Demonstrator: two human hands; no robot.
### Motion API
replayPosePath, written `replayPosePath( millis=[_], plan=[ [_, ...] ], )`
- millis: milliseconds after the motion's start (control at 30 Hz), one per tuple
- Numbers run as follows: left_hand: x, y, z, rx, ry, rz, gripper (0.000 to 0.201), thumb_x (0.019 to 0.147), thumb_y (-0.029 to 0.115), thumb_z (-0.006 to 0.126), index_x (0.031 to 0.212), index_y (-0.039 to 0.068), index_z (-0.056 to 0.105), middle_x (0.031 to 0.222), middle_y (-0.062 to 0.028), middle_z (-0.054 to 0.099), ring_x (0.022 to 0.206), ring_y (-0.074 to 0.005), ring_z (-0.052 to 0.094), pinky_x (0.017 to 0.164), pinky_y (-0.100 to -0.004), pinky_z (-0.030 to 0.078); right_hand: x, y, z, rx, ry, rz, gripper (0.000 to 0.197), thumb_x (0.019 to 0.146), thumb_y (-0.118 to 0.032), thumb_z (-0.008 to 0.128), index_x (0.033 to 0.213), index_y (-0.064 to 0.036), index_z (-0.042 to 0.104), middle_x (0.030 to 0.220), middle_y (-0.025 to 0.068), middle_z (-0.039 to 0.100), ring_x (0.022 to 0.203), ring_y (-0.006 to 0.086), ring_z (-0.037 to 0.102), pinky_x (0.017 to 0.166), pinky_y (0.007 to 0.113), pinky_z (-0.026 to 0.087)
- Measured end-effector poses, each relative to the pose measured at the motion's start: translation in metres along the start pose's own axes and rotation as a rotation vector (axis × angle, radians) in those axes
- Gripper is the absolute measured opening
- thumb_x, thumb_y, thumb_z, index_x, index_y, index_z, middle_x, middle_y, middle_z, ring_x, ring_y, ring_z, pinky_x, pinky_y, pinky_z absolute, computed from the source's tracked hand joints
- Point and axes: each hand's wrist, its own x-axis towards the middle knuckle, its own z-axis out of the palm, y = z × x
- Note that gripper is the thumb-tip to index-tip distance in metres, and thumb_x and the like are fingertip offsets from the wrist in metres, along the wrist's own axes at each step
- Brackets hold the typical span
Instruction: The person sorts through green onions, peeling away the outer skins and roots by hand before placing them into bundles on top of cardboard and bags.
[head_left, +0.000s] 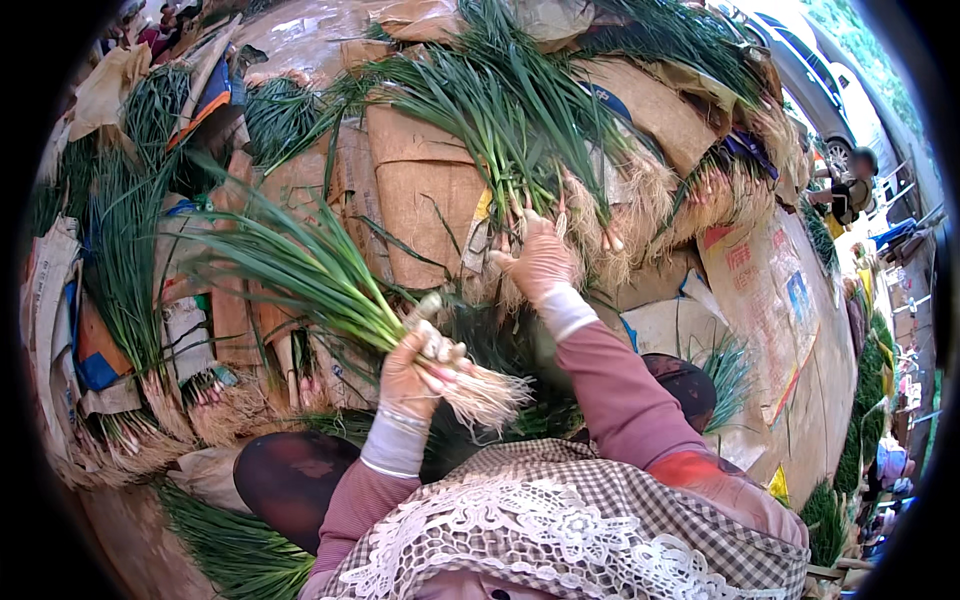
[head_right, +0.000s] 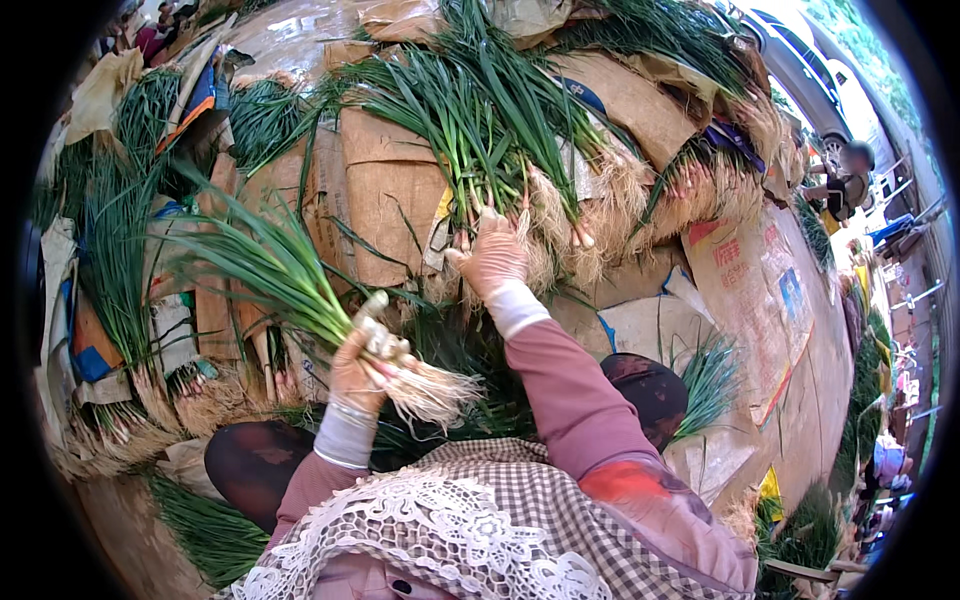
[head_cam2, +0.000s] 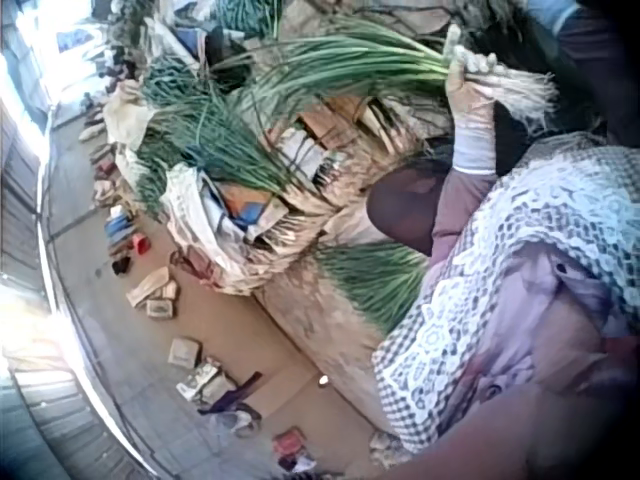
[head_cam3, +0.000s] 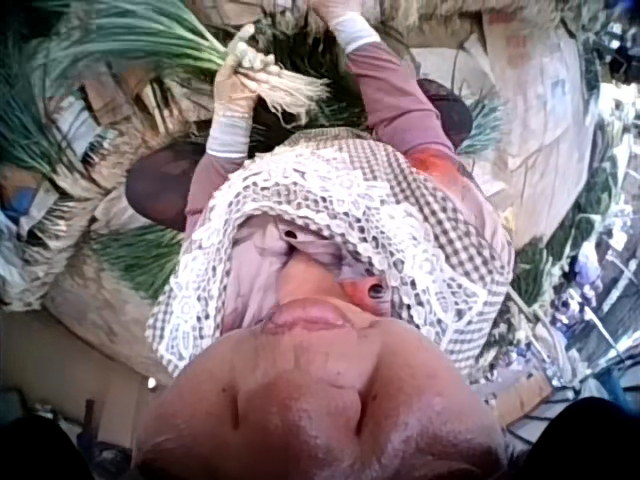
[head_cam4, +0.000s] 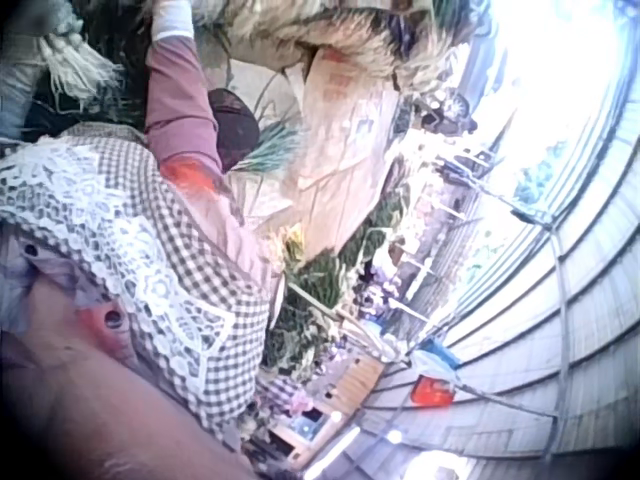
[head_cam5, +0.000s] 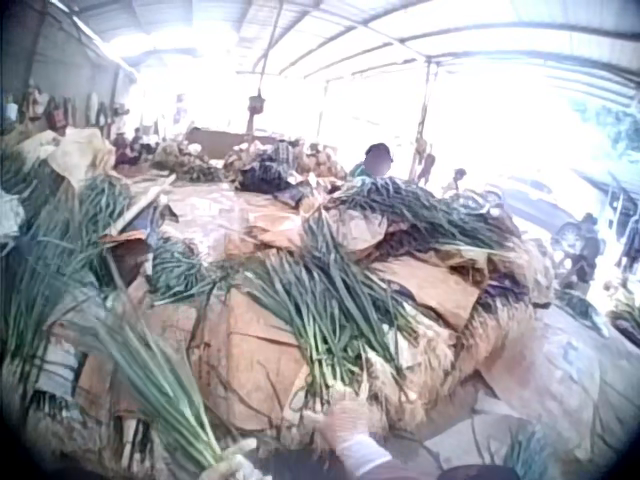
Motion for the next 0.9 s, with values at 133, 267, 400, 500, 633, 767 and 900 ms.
replayPosePath(
  millis=[133,267,400,500,633,767,900],
  plan=[
    [-0.007,0.0,-0.01,0.069,0.152,0.034,0.023,0.078,0.01,0.047,0.098,-0.001,0.049,0.063,-0.0078,0.052,0.066,-0.0243,0.054,0.065,-0.046,0.048,0.031,-0.01,-0.019,0.287,-0.188,0.241,0.034,0.074,-0.02,0.054,0.102,-0.0031,0.045,0.094,0.0132,0.05,0.074,0.021,0.052,0.064,0.033,0.046],
    [-0.005,0.005,0.016,0.089,-0.024,0.121,0.029,0.081,0.015,0.046,0.107,0.001,0.044,0.066,-0.0081,0.054,0.078,-0.0262,0.056,0.078,-0.0463,0.042,0.073,0.048,-0.061,1.092,0.031,0.204,0.024,0.081,-0.013,0.045,0.101,0.0004,0.045,0.078,0.0096,0.054,0.06,0.0106,0.051,0.053,0.02,0.045],
    [-0.004,-0.001,-0.002,-0.166,-0.045,0.029,0.037,0.083,0.019,0.043,0.114,0.0,0.04,0.063,-0.0049,0.054,0.08,-0.0244,0.055,0.091,-0.0441,0.032,0.039,0.035,-0.087,1.01,0.093,0.056,0.02,0.081,-0.016,0.046,0.096,-0.004,0.048,0.077,0.0101,0.056,0.062,0.015,0.053,0.057,0.024,0.045],
    [-0.005,-0.012,-0.01,-0.207,-0.072,-0.065,0.035,0.082,0.013,0.042,0.111,-0.005,0.04,0.059,-0.0052,0.05,0.075,-0.024,0.053,0.09,-0.0428,0.034,0.021,0.048,-0.048,-0.111,-0.355,-0.032,0.023,0.076,-0.025,0.055,0.087,-0.005,0.052,0.073,0.0118,0.056,0.06,0.0185,0.053,0.056,0.034,0.044],
    [-0.007,-0.004,0.0,-0.097,-0.025,-0.02,0.032,0.078,0.009,0.046,0.107,-0.005,0.042,0.057,-0.0039,0.047,0.07,-0.0214,0.052,0.085,-0.042,0.037,0.03,0.045,-0.082,0.186,-0.228,0.194,0.019,0.074,-0.023,0.058,0.077,-0.0044,0.055,0.071,0.0085,0.056,0.059,0.0151,0.052,0.055,0.03,0.043],
    [-0.005,-0.003,-0.003,-0.122,-0.085,-0.059,0.037,0.079,0.012,0.045,0.112,-0.005,0.039,0.06,-0.0043,0.047,0.067,-0.0194,0.048,0.071,-0.0356,0.042,0.016,0.049,-0.083,0.93,-0.333,0.252,0.021,0.076,-0.023,0.056,0.081,-0.0025,0.054,0.07,0.004,0.053,0.057,0.0125,0.047,0.054,0.027,0.042],
    [-0.005,-0.009,-0.004,-0.05,0.029,-0.154,0.028,0.078,0.014,0.046,0.098,-0.005,0.049,0.062,-0.0051,0.048,0.066,-0.0199,0.048,0.066,-0.035,0.043,-0.031,0.037,-0.072,0.918,-0.539,0.259,0.023,0.079,-0.022,0.051,0.087,0.0001,0.053,0.067,0.0036,0.051,0.055,0.0118,0.044,0.052,0.026,0.038]
  ],
)
